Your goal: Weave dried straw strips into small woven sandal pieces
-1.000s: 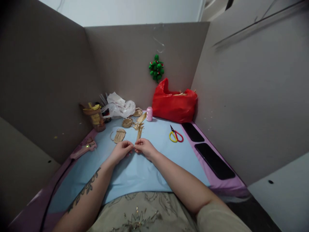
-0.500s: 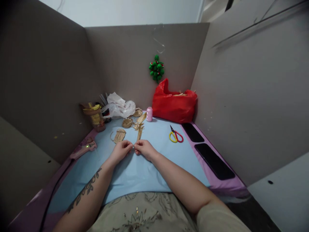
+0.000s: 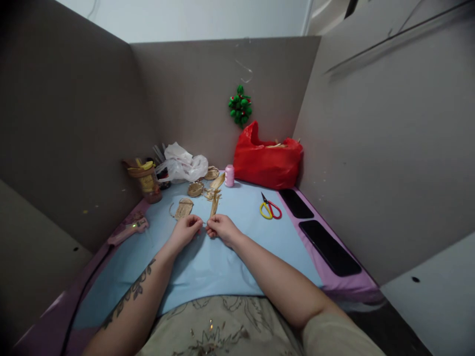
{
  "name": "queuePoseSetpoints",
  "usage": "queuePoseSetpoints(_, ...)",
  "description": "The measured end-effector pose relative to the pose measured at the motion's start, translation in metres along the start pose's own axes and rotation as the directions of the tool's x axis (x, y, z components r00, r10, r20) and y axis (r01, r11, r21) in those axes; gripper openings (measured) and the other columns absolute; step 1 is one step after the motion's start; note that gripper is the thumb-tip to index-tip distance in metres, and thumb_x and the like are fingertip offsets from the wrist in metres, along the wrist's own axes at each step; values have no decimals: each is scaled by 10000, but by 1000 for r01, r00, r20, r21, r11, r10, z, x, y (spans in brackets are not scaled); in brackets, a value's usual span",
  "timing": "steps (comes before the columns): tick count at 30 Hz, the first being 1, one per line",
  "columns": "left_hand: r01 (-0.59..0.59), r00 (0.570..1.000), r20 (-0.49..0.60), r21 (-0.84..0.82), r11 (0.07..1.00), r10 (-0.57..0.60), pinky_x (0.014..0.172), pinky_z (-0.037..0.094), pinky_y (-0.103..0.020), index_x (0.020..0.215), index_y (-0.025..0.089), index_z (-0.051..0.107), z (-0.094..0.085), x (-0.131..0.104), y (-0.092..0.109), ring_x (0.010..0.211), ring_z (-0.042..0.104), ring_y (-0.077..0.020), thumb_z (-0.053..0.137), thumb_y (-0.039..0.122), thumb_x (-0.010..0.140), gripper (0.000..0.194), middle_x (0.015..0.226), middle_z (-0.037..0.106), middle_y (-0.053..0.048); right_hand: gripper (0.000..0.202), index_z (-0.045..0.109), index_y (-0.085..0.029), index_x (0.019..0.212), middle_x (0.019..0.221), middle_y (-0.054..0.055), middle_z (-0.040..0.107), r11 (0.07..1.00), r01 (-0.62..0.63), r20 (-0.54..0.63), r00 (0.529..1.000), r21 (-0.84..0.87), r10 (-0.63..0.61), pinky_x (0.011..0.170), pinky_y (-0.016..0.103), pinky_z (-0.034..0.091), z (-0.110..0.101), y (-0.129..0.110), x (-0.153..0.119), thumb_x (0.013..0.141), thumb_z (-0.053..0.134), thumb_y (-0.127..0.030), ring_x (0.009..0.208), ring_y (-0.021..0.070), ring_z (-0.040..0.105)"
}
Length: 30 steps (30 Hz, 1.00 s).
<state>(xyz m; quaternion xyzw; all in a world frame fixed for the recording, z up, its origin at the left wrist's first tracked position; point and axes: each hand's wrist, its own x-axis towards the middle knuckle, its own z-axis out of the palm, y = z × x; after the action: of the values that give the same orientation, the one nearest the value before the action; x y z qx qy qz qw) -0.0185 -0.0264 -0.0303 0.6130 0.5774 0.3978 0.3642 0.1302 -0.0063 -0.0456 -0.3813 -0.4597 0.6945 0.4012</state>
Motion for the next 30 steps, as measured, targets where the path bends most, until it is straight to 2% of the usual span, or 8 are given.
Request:
queuePoseSetpoints(7, -7, 1000, 1, -18, 1000, 7, 439, 341, -207, 676, 147, 566, 0, -1, 2, 416, 446, -91, 519, 355, 684, 213, 498, 539, 26, 290, 536, -149, 653, 510, -36, 550, 994, 95, 67, 994, -50, -91, 436, 196, 392, 2, 2, -1, 562, 734, -340, 430, 64, 479)
queuePoseSetpoints(21, 19, 1000, -8, 54, 998, -19, 426, 313, -206, 646, 154, 549, 0, 1, -2, 400, 431, -89, 505, 327, 700, 186, 474, 538, 26, 212, 498, -158, 649, 567, 4, 608, 1000, -3, -33, 999, 29, 4, 457, 196, 420, 0, -3, -1, 609, 677, -265, 450, 74, 526)
queuePoseSetpoints(30, 41, 997, -69, 133, 990, -32, 439, 327, -212, 630, 160, 520, -1, 4, -6, 382, 443, -92, 466, 285, 712, 159, 468, 528, 30, 178, 498, -162, 618, 479, -31, 547, 1000, 30, -74, 997, -2, -30, 439, 187, 385, 0, 0, 1, 584, 651, -245, 425, 68, 486)
